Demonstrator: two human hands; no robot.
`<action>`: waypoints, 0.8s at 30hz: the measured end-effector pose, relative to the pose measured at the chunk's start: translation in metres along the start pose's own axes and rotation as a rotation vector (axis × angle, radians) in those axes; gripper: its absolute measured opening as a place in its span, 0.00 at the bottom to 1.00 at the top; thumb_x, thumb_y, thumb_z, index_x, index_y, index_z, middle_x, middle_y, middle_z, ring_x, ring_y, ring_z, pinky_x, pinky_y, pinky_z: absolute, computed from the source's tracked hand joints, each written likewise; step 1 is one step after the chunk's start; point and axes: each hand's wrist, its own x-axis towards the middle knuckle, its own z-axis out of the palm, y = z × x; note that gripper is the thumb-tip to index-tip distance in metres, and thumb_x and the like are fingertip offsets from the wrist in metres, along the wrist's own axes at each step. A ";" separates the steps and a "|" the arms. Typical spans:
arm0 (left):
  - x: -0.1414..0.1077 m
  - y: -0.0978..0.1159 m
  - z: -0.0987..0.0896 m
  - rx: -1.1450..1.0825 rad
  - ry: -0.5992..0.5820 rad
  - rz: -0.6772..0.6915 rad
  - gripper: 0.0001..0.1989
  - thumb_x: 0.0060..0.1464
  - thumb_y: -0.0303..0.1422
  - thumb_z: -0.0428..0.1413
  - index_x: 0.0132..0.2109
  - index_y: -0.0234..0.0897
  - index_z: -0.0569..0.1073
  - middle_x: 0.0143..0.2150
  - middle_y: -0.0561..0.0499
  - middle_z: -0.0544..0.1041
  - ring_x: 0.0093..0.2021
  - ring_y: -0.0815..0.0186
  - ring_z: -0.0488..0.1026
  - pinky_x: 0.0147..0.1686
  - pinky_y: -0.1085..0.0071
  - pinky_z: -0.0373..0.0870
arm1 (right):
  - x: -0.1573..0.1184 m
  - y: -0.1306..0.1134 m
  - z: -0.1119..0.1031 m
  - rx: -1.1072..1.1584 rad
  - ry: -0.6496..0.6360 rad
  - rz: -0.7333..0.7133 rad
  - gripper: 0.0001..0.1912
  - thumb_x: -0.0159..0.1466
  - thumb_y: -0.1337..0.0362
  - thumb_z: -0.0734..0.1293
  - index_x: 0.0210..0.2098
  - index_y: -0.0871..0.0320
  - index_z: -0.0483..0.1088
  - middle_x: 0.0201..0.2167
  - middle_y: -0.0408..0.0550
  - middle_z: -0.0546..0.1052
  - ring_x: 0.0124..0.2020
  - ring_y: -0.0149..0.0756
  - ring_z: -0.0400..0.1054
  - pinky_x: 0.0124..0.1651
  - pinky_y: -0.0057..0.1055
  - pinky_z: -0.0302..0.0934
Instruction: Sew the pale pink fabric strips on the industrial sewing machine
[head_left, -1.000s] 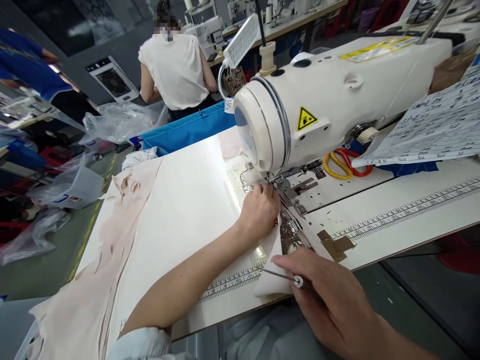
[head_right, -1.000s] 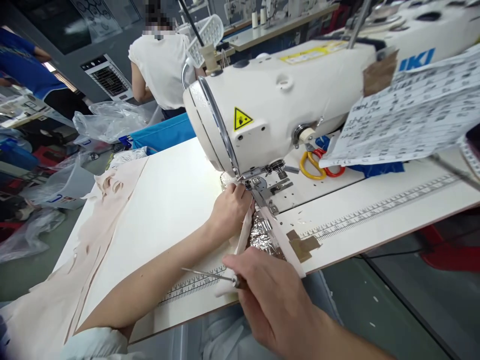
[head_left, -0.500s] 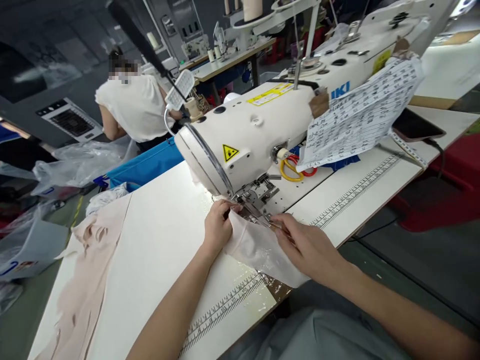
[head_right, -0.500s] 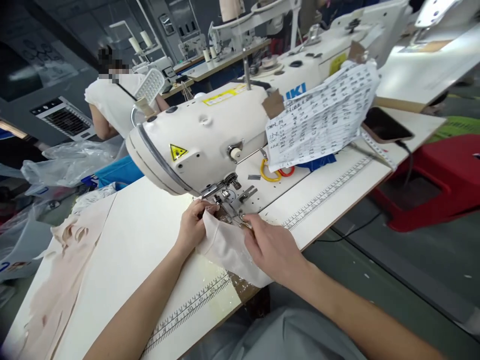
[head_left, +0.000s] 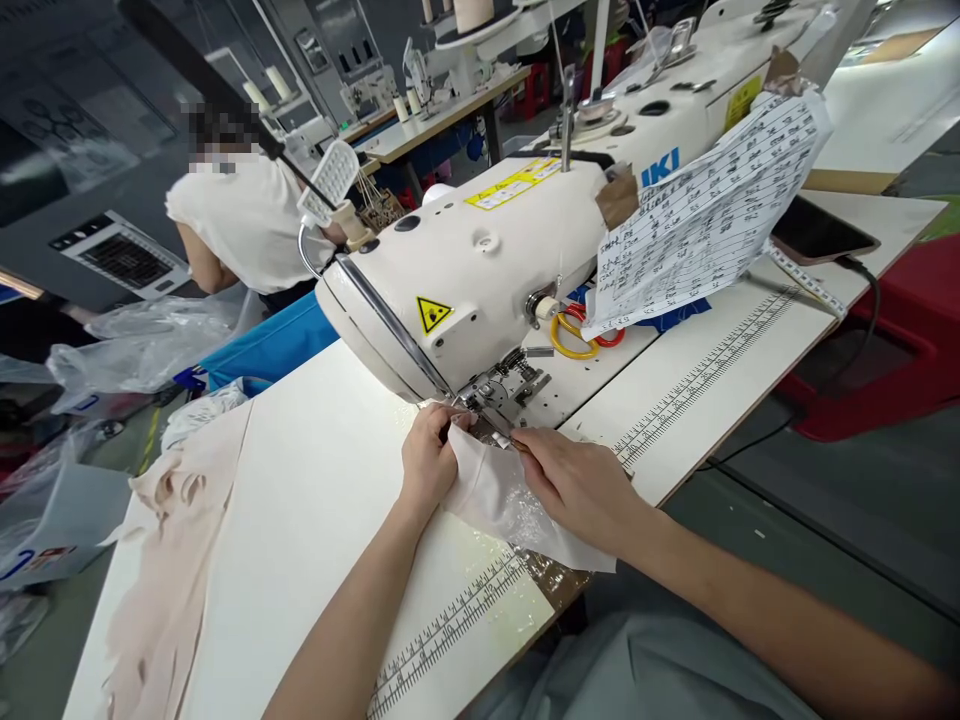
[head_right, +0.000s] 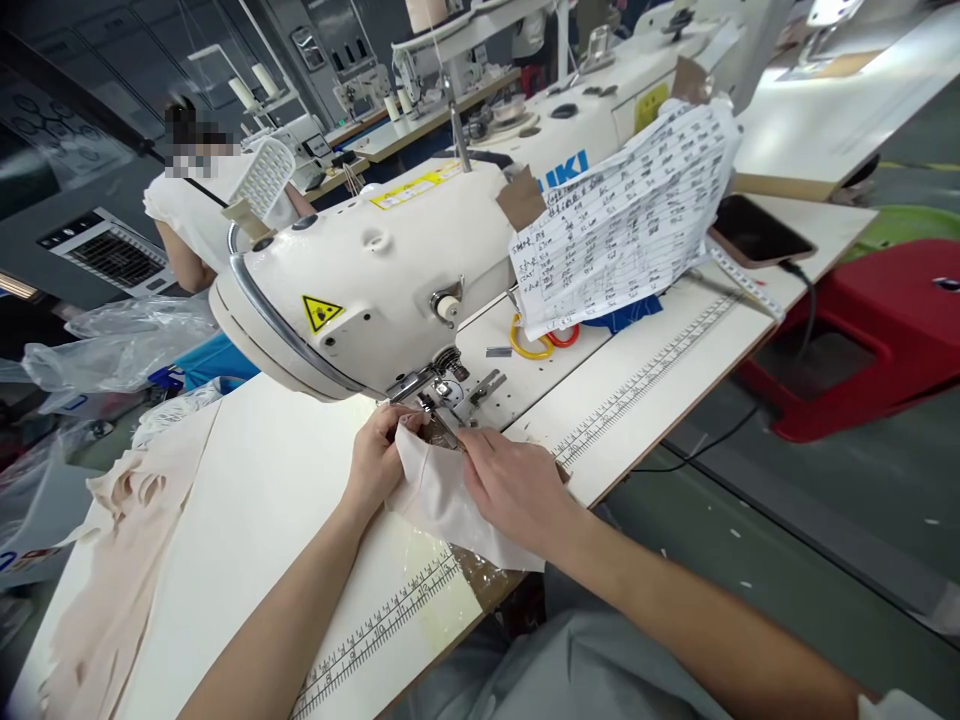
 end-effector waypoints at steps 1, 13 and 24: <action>0.000 0.000 0.000 -0.004 0.001 -0.006 0.11 0.58 0.39 0.52 0.33 0.40 0.75 0.36 0.51 0.76 0.40 0.62 0.72 0.40 0.66 0.67 | 0.000 0.000 0.001 -0.001 0.003 -0.003 0.16 0.71 0.67 0.55 0.53 0.63 0.68 0.42 0.52 0.80 0.32 0.37 0.76 0.25 0.30 0.62; 0.001 0.002 -0.002 -0.027 -0.023 -0.032 0.10 0.56 0.40 0.54 0.34 0.41 0.75 0.36 0.51 0.76 0.40 0.62 0.72 0.40 0.66 0.67 | 0.001 0.001 0.005 -0.055 0.071 -0.064 0.17 0.72 0.67 0.53 0.53 0.64 0.68 0.39 0.49 0.80 0.28 0.36 0.75 0.24 0.32 0.61; 0.001 -0.001 -0.001 -0.022 -0.027 -0.066 0.10 0.56 0.40 0.54 0.34 0.41 0.76 0.38 0.51 0.76 0.41 0.61 0.72 0.41 0.65 0.67 | -0.001 0.002 0.003 0.016 0.018 -0.036 0.17 0.70 0.68 0.54 0.54 0.63 0.68 0.42 0.51 0.80 0.33 0.37 0.77 0.26 0.30 0.63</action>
